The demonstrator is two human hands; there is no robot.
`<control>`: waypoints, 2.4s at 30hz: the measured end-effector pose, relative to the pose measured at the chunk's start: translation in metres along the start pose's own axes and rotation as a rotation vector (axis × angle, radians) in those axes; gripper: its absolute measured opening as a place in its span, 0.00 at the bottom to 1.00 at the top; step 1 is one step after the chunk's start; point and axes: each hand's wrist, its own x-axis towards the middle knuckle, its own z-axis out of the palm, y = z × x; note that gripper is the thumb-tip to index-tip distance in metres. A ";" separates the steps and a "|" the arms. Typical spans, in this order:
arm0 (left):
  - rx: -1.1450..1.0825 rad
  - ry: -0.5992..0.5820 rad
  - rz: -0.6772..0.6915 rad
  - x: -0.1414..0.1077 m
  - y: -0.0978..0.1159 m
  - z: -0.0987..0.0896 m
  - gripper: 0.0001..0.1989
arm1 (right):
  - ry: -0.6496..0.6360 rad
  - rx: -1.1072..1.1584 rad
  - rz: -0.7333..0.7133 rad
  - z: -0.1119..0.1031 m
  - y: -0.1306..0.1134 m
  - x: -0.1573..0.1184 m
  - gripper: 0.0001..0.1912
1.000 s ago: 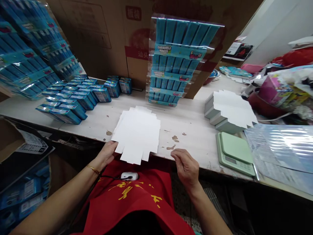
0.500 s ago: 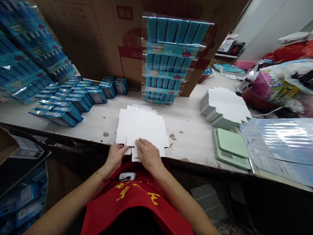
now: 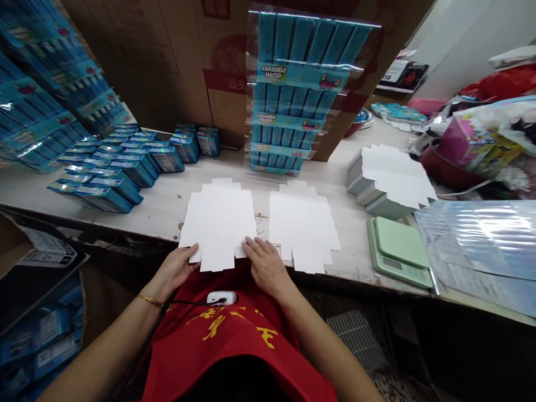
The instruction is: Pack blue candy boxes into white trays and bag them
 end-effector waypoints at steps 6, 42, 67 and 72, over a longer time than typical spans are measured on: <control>0.716 0.146 0.389 0.001 0.003 -0.050 0.15 | -0.028 0.064 -0.012 0.022 -0.007 0.026 0.30; 1.351 -0.330 0.947 0.043 0.042 0.031 0.10 | -0.226 -0.282 -0.302 -0.003 -0.046 0.113 0.11; 2.009 -0.374 0.850 0.024 0.059 0.054 0.14 | 0.258 0.039 -0.199 0.033 -0.043 0.054 0.29; 1.951 -0.462 0.755 0.025 0.072 0.060 0.16 | 0.471 0.218 -0.110 0.036 -0.049 0.068 0.21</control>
